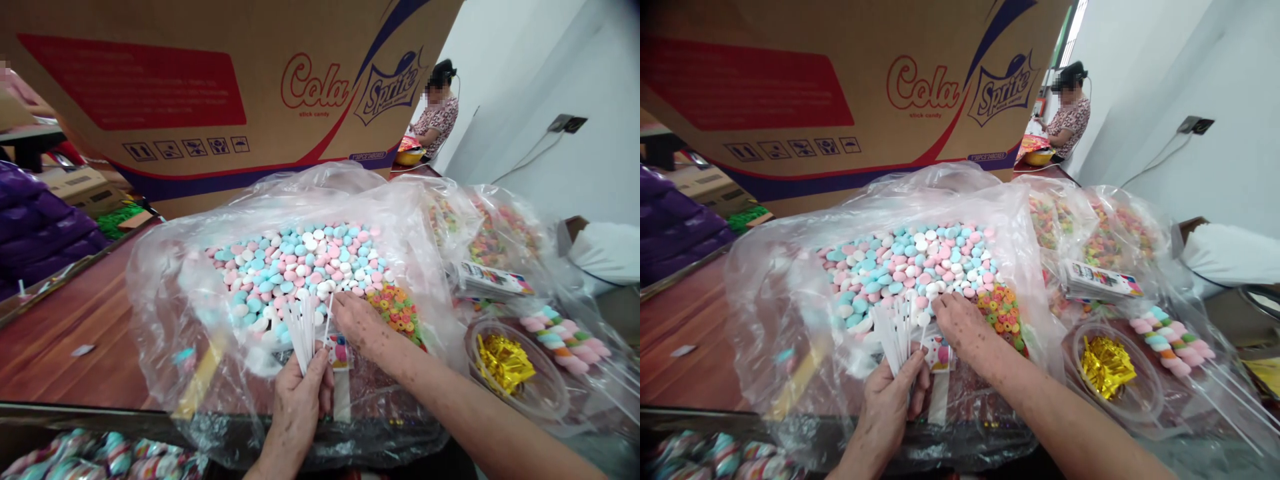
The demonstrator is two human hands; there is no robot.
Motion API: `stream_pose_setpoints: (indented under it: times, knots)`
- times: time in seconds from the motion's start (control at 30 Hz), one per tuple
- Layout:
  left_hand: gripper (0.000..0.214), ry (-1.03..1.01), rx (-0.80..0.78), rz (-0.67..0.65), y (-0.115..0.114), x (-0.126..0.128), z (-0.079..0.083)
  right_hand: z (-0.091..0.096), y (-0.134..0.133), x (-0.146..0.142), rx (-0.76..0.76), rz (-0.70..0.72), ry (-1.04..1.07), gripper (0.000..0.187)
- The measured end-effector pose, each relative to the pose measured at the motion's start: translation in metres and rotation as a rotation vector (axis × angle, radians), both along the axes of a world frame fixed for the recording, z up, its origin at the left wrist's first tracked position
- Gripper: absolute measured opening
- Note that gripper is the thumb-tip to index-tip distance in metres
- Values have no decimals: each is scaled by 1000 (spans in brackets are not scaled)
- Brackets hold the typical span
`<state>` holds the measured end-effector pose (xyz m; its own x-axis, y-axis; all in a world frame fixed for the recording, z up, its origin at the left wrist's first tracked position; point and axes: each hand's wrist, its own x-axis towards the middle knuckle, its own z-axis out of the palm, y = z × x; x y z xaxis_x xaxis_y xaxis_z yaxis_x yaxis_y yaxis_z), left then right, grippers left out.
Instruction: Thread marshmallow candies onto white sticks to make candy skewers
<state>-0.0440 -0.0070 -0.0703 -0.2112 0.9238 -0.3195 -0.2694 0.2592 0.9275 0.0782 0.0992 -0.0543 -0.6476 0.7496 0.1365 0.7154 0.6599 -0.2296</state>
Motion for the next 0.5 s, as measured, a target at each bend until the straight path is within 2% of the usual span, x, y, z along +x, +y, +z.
stream_pose_setpoints:
  times: [0.2, 0.23, 0.3, 0.37, 0.43, 0.5]
  knots:
    - [40, 19, -20, -11, 0, -1, 1, -1, 7, 5, -197, -183, 396, 21]
    - [41, 28, -27, -22, 0, -1, 0, 0, 9, 10, -271, -227, 512, 17]
    - [42, 51, -40, -47, 1, -1, -1, 5, 11, 20, -525, -331, 864, 9]
    - [43, 80, -57, -63, 2, -1, -3, 12, 12, 29, -785, -411, 1190, 16]
    - [43, 114, -74, -75, 3, 0, -6, 19, 11, 35, -916, -446, 1331, 22]
    - [42, 152, -76, -83, 4, 0, -10, 24, 10, 38, -973, -446, 1381, 24]
